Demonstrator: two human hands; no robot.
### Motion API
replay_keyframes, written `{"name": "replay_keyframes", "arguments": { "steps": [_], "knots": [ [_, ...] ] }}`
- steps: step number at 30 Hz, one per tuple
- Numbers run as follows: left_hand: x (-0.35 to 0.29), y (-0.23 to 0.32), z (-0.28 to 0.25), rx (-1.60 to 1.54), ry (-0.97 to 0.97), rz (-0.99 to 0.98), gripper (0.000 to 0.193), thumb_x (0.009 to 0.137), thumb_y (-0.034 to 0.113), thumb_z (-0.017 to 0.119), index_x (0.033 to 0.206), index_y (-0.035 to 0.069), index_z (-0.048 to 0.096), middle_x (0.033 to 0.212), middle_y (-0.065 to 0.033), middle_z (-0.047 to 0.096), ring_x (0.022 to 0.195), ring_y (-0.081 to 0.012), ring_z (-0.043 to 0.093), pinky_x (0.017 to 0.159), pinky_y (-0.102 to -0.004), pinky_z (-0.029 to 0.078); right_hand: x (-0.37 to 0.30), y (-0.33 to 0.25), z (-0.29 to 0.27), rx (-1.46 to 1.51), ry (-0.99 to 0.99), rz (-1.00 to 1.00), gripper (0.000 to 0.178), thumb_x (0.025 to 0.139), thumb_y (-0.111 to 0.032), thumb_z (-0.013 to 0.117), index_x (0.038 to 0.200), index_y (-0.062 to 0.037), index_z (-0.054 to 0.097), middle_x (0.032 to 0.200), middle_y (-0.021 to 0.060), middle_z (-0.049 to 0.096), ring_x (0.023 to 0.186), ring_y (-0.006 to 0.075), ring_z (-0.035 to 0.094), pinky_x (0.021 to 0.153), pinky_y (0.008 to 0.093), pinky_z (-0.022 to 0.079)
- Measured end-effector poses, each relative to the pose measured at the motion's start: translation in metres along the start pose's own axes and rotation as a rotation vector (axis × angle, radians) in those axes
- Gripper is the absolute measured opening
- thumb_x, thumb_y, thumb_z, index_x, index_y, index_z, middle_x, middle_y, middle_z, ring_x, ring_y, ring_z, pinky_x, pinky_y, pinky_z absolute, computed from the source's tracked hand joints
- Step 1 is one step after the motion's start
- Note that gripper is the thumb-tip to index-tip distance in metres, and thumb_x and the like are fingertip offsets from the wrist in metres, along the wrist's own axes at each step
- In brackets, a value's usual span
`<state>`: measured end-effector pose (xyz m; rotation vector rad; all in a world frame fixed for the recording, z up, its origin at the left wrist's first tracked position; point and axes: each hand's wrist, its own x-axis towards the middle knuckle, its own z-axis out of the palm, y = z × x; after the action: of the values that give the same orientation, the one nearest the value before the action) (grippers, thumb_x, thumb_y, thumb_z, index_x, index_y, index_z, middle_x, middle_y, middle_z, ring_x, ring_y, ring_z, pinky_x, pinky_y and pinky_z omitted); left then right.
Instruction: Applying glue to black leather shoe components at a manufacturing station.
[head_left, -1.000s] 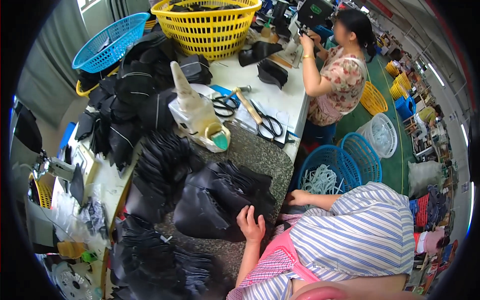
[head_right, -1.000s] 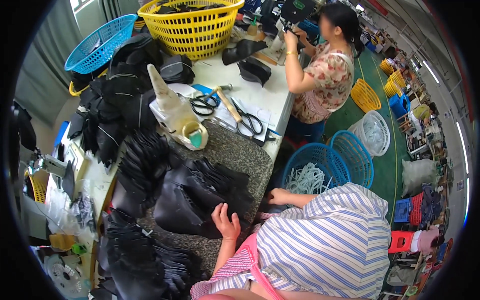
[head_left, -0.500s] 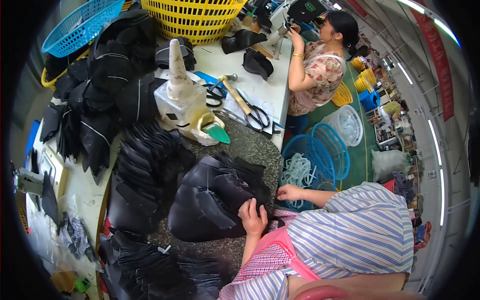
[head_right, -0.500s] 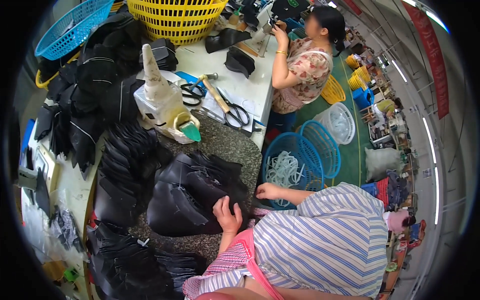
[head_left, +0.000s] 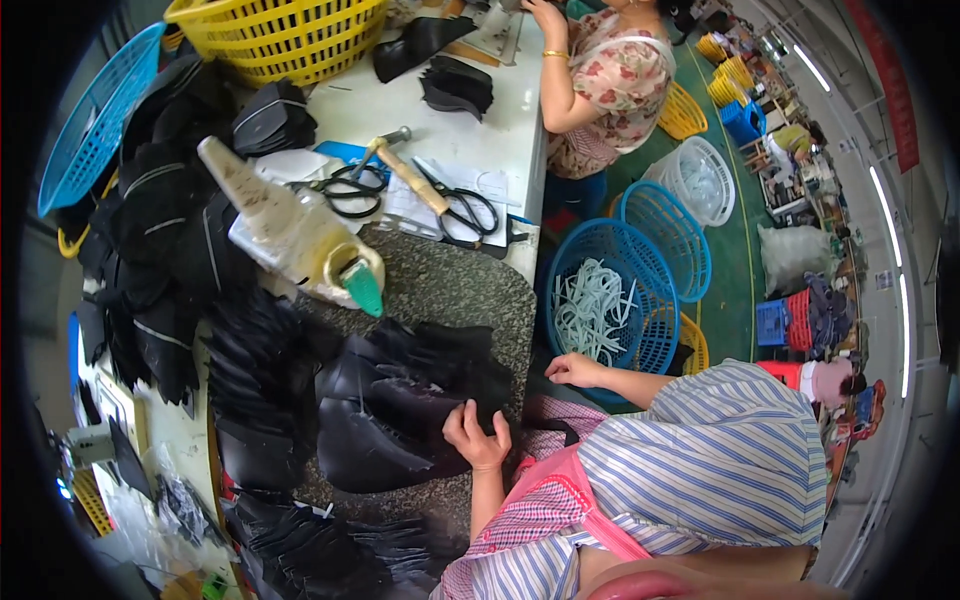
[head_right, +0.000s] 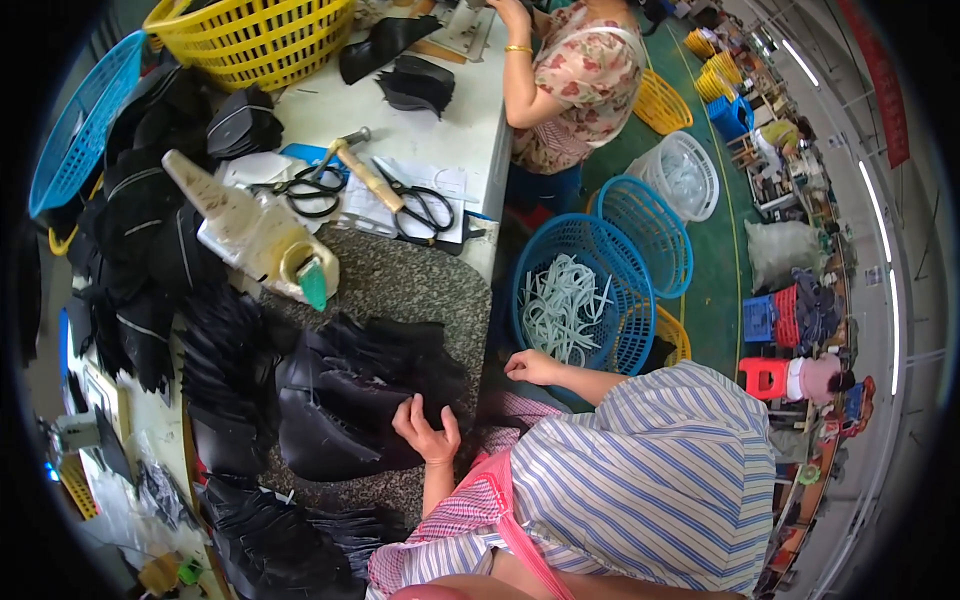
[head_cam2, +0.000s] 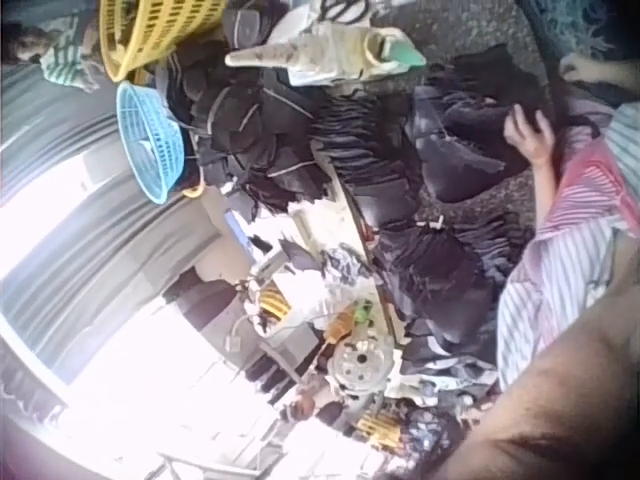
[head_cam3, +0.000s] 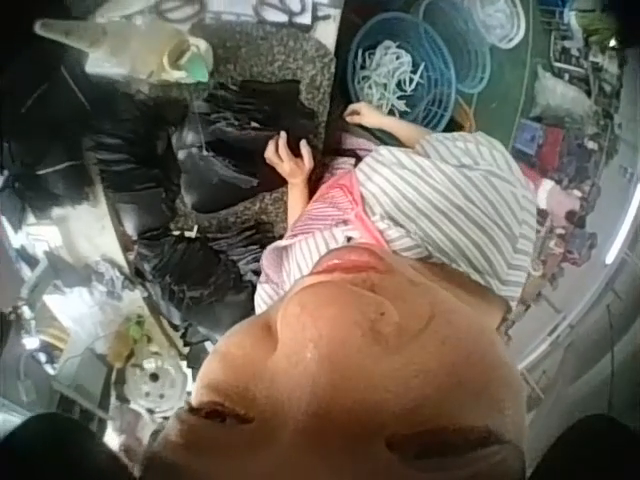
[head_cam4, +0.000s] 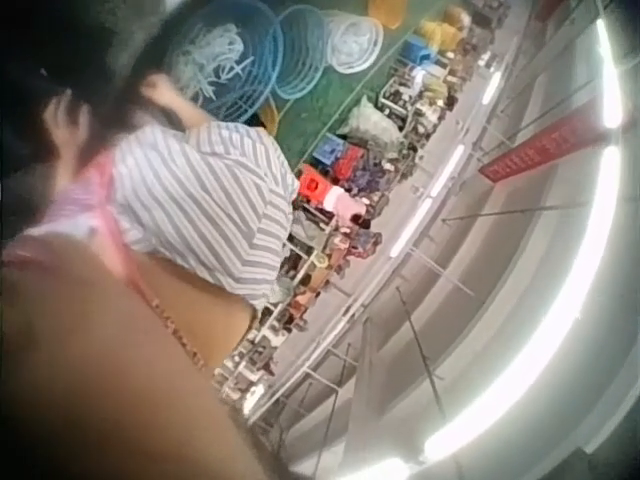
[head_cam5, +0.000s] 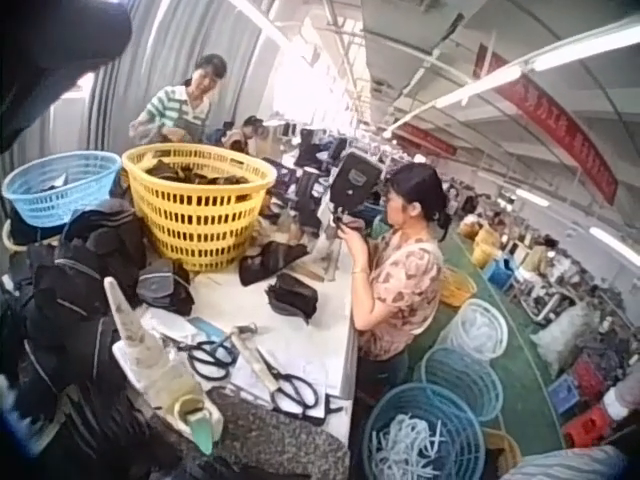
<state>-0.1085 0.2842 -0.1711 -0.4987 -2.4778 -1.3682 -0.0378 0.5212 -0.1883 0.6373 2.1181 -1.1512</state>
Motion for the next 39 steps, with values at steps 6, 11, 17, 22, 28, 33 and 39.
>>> {"name": "replay_keyframes", "arguments": {
  "steps": [6, 11, 17, 22, 28, 33, 39],
  "knots": [
    [-0.005, 0.000, 0.000, 0.098, -0.048, -0.055, 0.042, 0.070, 0.018, 0.058, 0.105, -0.003, 0.047, 0.101, -0.0194, 0.043, 0.089, -0.0328, 0.042, 0.079, -0.0393, 0.035, -0.010, 0.124, 0.005, -0.003, 0.194, 0.117, 0.022, 0.068, -0.021, 0.061, 0.083, -0.0052, 0.061, 0.075, 0.0085, 0.061, 0.070, 0.0183, 0.058, 0.064, 0.0282, 0.044],
    [0.020, 0.040, -0.020, 0.020, -0.099, -0.509, 0.025, 0.073, 0.004, 0.050, 0.097, -0.004, 0.051, 0.093, -0.0141, 0.054, 0.085, -0.0249, 0.051, 0.075, -0.0307, 0.039, -0.026, 0.212, 0.004, 0.043, 0.083, 0.428, 0.026, 0.065, -0.028, 0.063, 0.078, -0.0052, 0.062, 0.069, 0.0077, 0.060, 0.064, 0.0183, 0.057, 0.063, 0.0273, 0.044],
    [0.046, 0.130, 0.069, -0.182, -0.546, -0.231, 0.017, 0.063, -0.005, 0.053, 0.079, -0.001, 0.056, 0.075, -0.0136, 0.055, 0.065, -0.0247, 0.052, 0.061, -0.0288, 0.042, -0.054, 0.284, 0.049, 0.940, 0.098, 1.084, 0.067, 0.062, -0.062, 0.055, 0.099, -0.0058, 0.050, 0.088, 0.0129, 0.050, 0.080, 0.0248, 0.046, 0.074, 0.0497, 0.034],
    [-0.013, 0.087, 0.229, -0.457, -0.650, -0.609, 0.008, 0.077, 0.001, 0.049, 0.083, -0.001, 0.054, 0.073, -0.0068, 0.055, 0.067, -0.0121, 0.051, 0.062, -0.0225, 0.041, -0.048, 0.300, 0.099, 1.699, 0.465, 1.205, 0.048, 0.068, -0.050, 0.058, 0.100, -0.0163, 0.048, 0.085, 0.0072, 0.052, 0.066, 0.0201, 0.048, 0.054, 0.0317, 0.037],
    [-0.050, -0.070, 0.339, -0.075, -0.376, -0.979, 0.017, 0.077, 0.004, 0.046, 0.093, 0.000, 0.052, 0.084, -0.0061, 0.055, 0.071, -0.0127, 0.052, 0.063, -0.0239, 0.042, -0.044, 0.325, 0.088, 2.075, 0.860, 0.521, 0.039, 0.078, -0.025, 0.050, 0.114, -0.0128, 0.041, 0.107, 0.0096, 0.049, 0.088, 0.0201, 0.048, 0.071, 0.0314, 0.041],
    [-0.103, -0.126, 0.315, -0.076, -0.815, -1.298, 0.020, 0.075, 0.012, 0.048, 0.089, -0.001, 0.054, 0.082, -0.0087, 0.057, 0.067, -0.0155, 0.055, 0.061, -0.0268, 0.044, -0.052, 0.340, 0.060, 1.909, 0.937, 0.628, 0.039, 0.078, -0.021, 0.051, 0.114, -0.0062, 0.042, 0.103, 0.0091, 0.050, 0.089, 0.0169, 0.048, 0.075, 0.0280, 0.038],
    [-0.134, -0.125, 0.291, 0.168, -0.986, -1.435, 0.019, 0.074, 0.010, 0.048, 0.087, 0.000, 0.057, 0.081, -0.0130, 0.059, 0.075, -0.0220, 0.058, 0.064, -0.0312, 0.045, -0.056, 0.337, 0.068, 1.962, 0.847, 0.719, 0.038, 0.080, -0.022, 0.051, 0.113, -0.0057, 0.043, 0.104, 0.0058, 0.050, 0.096, 0.0171, 0.046, 0.077, 0.0291, 0.036]
  ]
}}
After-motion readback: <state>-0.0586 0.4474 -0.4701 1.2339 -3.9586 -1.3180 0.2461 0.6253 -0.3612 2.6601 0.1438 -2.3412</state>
